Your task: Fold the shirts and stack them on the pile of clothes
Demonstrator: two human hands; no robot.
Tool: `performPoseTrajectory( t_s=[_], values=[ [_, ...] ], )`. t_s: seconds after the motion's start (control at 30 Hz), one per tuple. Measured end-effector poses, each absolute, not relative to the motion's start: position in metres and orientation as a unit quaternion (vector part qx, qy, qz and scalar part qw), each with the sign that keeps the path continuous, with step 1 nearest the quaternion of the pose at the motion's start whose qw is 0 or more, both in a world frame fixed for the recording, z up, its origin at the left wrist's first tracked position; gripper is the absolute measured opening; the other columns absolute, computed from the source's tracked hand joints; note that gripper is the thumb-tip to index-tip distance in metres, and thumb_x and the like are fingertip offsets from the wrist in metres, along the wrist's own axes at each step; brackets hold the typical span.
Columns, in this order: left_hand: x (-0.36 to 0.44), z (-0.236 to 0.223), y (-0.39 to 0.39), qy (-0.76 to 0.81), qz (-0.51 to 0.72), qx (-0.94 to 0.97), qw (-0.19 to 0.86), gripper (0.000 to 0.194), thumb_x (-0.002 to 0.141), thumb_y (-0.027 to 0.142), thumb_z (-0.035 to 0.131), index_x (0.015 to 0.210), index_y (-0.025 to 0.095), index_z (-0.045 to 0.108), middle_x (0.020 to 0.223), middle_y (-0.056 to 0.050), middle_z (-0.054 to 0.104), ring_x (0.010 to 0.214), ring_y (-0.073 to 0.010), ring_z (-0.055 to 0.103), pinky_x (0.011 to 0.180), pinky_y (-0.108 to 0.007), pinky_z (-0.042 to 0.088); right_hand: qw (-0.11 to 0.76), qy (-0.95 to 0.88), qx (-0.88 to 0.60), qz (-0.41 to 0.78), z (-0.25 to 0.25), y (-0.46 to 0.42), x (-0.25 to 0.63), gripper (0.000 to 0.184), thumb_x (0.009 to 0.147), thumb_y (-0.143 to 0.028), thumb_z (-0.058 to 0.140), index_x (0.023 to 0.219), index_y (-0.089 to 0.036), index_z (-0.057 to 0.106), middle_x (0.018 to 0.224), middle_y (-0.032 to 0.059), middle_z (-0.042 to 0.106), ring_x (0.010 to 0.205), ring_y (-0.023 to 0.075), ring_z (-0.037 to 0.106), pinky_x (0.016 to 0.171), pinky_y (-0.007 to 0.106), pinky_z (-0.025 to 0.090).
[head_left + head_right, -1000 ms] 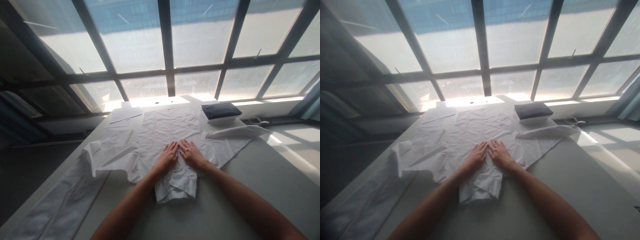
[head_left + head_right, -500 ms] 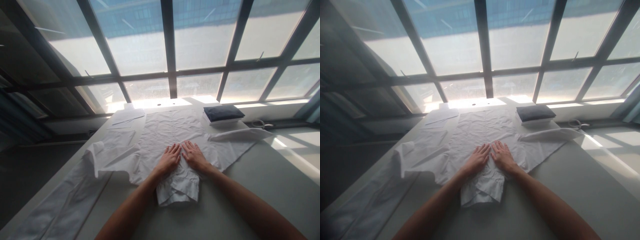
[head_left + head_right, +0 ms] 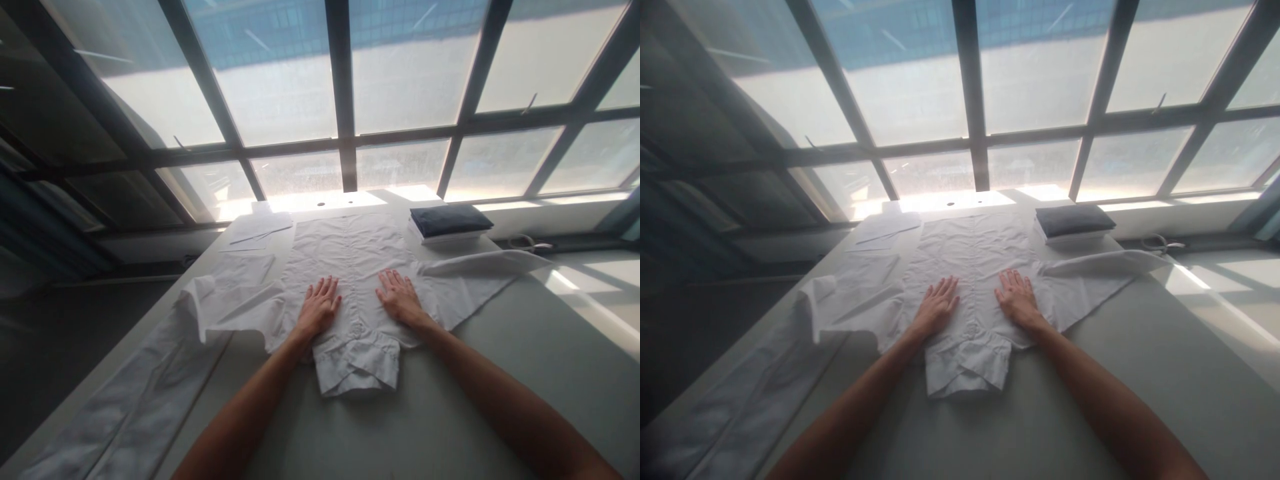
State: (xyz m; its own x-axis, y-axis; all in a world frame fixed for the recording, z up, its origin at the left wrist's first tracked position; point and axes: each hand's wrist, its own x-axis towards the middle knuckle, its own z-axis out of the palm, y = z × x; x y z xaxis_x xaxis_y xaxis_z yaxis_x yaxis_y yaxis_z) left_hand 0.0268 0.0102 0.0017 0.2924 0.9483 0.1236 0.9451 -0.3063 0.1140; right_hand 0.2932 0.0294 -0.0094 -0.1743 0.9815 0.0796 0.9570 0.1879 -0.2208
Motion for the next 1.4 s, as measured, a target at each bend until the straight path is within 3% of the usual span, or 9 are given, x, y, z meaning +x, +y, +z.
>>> performPoseTrajectory(
  t_s=[0.43, 0.73, 0.9, 1.03, 1.17, 1.4],
  values=[
    [-0.003, 0.000, 0.013, 0.688, 0.090, 0.720, -0.010, 0.057, 0.106, 0.050, 0.031, 0.158, 0.031, 0.042, 0.167, -0.007, 0.034, 0.154, -0.0414, 0.026, 0.118, -0.073, 0.019, 0.098, -0.735, -0.670, 0.037, -0.011, 0.036, 0.309, 0.065, 0.103, -0.043, 0.034, 0.161, -0.014, 0.036, 0.170, 0.0123, 0.026, 0.156, 0.0285, 0.022, 0.126, 0.048, 0.013],
    [0.020, 0.013, 0.007, 0.706, 0.088, 0.703, 0.000, 0.058, 0.105, 0.049, 0.037, 0.158, 0.025, 0.042, 0.168, -0.010, 0.031, 0.155, -0.0392, 0.023, 0.120, -0.071, 0.019, 0.097, -0.730, -0.675, 0.032, -0.010, 0.034, 0.306, 0.064, 0.103, -0.041, 0.034, 0.160, -0.013, 0.037, 0.169, 0.0135, 0.028, 0.156, 0.0286, 0.022, 0.126, 0.048, 0.013],
    [0.047, 0.013, 0.000, 0.589, 0.098, 0.802, -0.001, 0.059, 0.103, 0.051, 0.043, 0.158, 0.030, 0.040, 0.168, -0.006, 0.033, 0.157, -0.0327, 0.022, 0.124, -0.065, 0.015, 0.115, -0.727, -0.676, 0.045, -0.002, 0.025, 0.293, 0.062, 0.105, -0.040, 0.034, 0.160, -0.012, 0.037, 0.169, 0.0193, 0.025, 0.157, 0.0342, 0.018, 0.124, 0.058, 0.013],
    [0.052, 0.010, -0.002, 0.536, 0.069, 0.840, 0.041, 0.060, 0.105, 0.052, 0.039, 0.161, 0.029, 0.035, 0.169, -0.006, 0.029, 0.158, -0.0323, 0.019, 0.124, -0.065, 0.017, 0.143, -0.789, -0.591, 0.084, 0.006, 0.015, 0.271, 0.060, 0.106, -0.039, 0.035, 0.162, -0.017, 0.034, 0.172, 0.0137, 0.019, 0.159, 0.0282, 0.010, 0.125, 0.054, 0.013],
    [0.050, 0.010, -0.001, 0.533, 0.063, 0.842, 0.047, 0.062, 0.106, 0.055, 0.036, 0.162, 0.028, 0.034, 0.170, -0.006, 0.027, 0.158, -0.0327, 0.017, 0.124, -0.065, 0.017, 0.110, -0.856, -0.492, 0.116, 0.008, 0.007, 0.259, 0.061, 0.106, -0.044, 0.037, 0.162, -0.023, 0.033, 0.172, 0.0104, 0.020, 0.159, 0.0247, 0.011, 0.126, 0.050, 0.011],
    [0.049, 0.008, -0.001, 0.537, 0.064, 0.840, 0.043, 0.061, 0.106, 0.054, 0.035, 0.162, 0.029, 0.033, 0.170, -0.005, 0.028, 0.158, -0.0316, 0.018, 0.124, -0.064, 0.018, 0.085, -0.821, -0.555, 0.104, 0.002, 0.013, 0.269, 0.062, 0.106, -0.046, 0.035, 0.162, -0.021, 0.033, 0.171, 0.0092, 0.022, 0.158, 0.0260, 0.014, 0.126, 0.052, 0.010]
  ],
)
